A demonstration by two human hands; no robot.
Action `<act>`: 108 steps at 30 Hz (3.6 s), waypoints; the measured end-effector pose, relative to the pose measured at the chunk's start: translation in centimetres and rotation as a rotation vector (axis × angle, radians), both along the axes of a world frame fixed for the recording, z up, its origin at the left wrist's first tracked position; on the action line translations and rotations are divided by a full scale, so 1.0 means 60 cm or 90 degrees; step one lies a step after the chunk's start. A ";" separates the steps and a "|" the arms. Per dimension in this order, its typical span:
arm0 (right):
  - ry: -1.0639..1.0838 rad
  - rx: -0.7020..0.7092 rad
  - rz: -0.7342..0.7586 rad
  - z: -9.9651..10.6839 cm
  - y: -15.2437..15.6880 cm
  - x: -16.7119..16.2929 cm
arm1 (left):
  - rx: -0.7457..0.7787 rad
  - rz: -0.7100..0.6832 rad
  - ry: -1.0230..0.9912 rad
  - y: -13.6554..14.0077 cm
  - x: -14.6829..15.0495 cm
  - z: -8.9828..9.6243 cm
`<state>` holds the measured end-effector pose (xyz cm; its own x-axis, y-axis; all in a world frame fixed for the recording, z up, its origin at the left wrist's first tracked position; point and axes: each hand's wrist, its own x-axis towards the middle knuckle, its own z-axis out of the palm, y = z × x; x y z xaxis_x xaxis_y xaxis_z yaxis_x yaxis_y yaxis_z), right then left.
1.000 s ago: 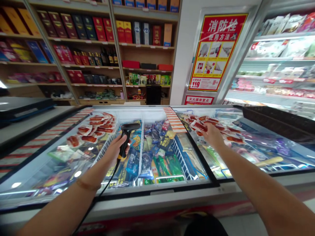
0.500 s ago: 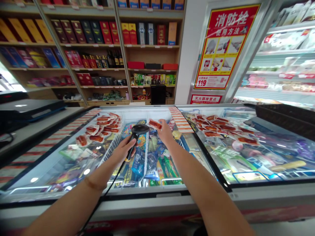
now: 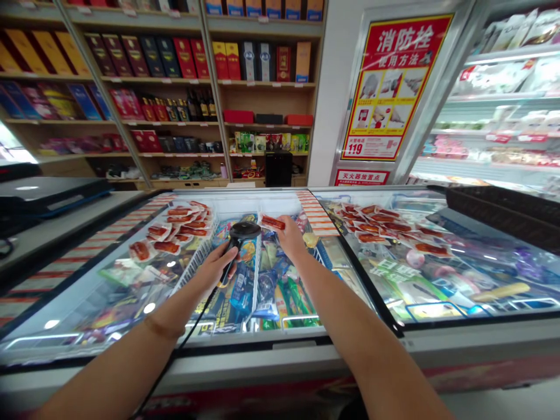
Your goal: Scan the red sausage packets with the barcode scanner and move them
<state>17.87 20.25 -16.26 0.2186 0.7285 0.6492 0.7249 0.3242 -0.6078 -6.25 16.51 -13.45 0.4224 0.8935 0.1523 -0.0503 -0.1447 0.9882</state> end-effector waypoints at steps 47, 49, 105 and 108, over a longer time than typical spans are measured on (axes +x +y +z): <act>0.027 -0.176 0.137 0.093 0.276 -0.357 | -0.066 0.415 -0.092 -0.085 -0.345 0.115; 0.022 -0.154 0.133 0.096 0.267 -0.333 | -0.071 0.399 -0.107 -0.079 -0.326 0.112; -0.179 -0.210 -0.077 -0.008 0.007 0.084 | -0.036 0.010 -0.057 -0.007 0.014 -0.003; -0.118 -0.176 -0.040 0.001 0.005 0.083 | -0.040 0.006 -0.052 -0.014 0.013 0.004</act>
<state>22.86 20.54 -16.22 0.1652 0.8718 0.4611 0.8445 0.1165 -0.5228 -5.47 15.67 -13.18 0.4018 0.9066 0.1291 -0.1304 -0.0828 0.9880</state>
